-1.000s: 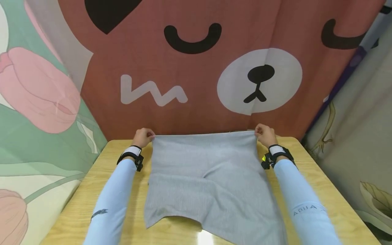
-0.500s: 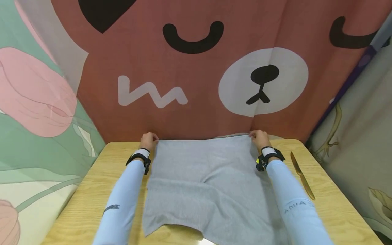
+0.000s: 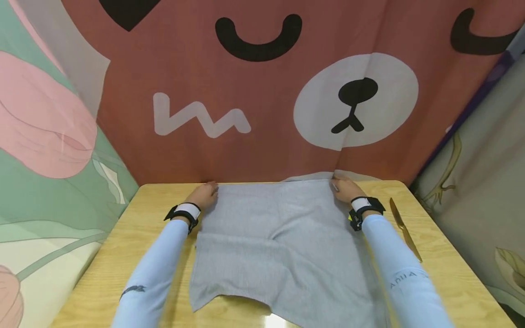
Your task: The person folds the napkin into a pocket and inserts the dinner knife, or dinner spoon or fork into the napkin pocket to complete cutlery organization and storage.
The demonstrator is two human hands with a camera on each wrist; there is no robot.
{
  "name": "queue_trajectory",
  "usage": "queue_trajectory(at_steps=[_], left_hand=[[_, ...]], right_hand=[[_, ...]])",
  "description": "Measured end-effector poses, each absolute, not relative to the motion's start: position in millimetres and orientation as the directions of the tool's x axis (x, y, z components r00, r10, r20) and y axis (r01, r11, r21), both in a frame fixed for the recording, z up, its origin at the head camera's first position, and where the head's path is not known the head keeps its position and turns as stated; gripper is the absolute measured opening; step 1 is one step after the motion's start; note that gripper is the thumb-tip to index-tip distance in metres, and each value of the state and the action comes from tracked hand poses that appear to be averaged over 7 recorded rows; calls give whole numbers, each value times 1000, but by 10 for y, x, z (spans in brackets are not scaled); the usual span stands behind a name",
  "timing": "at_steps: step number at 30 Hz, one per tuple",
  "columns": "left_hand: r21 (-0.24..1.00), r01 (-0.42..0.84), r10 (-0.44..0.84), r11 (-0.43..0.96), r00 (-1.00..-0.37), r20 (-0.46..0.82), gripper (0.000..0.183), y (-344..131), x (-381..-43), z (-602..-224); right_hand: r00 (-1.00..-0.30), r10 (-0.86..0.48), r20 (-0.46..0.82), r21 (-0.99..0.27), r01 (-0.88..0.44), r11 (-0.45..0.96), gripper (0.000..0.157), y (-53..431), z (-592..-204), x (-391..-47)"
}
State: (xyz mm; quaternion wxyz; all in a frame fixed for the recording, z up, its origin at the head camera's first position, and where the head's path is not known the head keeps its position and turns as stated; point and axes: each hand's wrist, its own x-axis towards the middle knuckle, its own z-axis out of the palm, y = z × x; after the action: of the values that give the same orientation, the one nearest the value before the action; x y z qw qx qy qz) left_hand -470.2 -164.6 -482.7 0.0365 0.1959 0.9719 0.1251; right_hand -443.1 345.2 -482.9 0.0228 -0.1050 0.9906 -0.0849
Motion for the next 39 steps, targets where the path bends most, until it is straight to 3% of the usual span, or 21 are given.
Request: queue_trajectory(at_steps=[4, 8, 18, 25, 30, 35, 39], left_hand=[[186, 366, 403, 912, -886, -228, 63, -1570, -4591, -4785], [154, 345, 376, 926, -880, -290, 70, -1544, -4536, -4809], [170, 318, 356, 933, -887, -294, 72, -1614, -4564, -4892], [244, 329, 374, 912, -912, -168, 74, -1784, -4405, -4747], [331, 405, 454, 852, -887, -83, 74, -2045, -3807, -4450], [336, 500, 527, 799, -850, 11, 68, -2199, -2934, -4401], [284, 549, 551, 786, -830, 82, 66, -2150, -2326, -4527]], right_hand=[[-958, -270, -100, -122, -258, 959, 54, 3467, -4825, -4357], [-949, -196, -247, -134, -167, 977, 67, 3438, -4840, -4273], [-930, -78, -359, -129, -33, 991, 77, 3344, -4910, -4248], [-941, -248, -230, -249, -190, 950, 76, 3444, -4743, -4186], [-910, -414, -13, -292, -392, 872, 65, 3468, -4463, -3523], [-790, -555, 261, -248, -611, 752, 33, 3490, -4408, -2552], [-774, -581, 252, -272, -633, 725, 28, 3438, -4450, -1817]])
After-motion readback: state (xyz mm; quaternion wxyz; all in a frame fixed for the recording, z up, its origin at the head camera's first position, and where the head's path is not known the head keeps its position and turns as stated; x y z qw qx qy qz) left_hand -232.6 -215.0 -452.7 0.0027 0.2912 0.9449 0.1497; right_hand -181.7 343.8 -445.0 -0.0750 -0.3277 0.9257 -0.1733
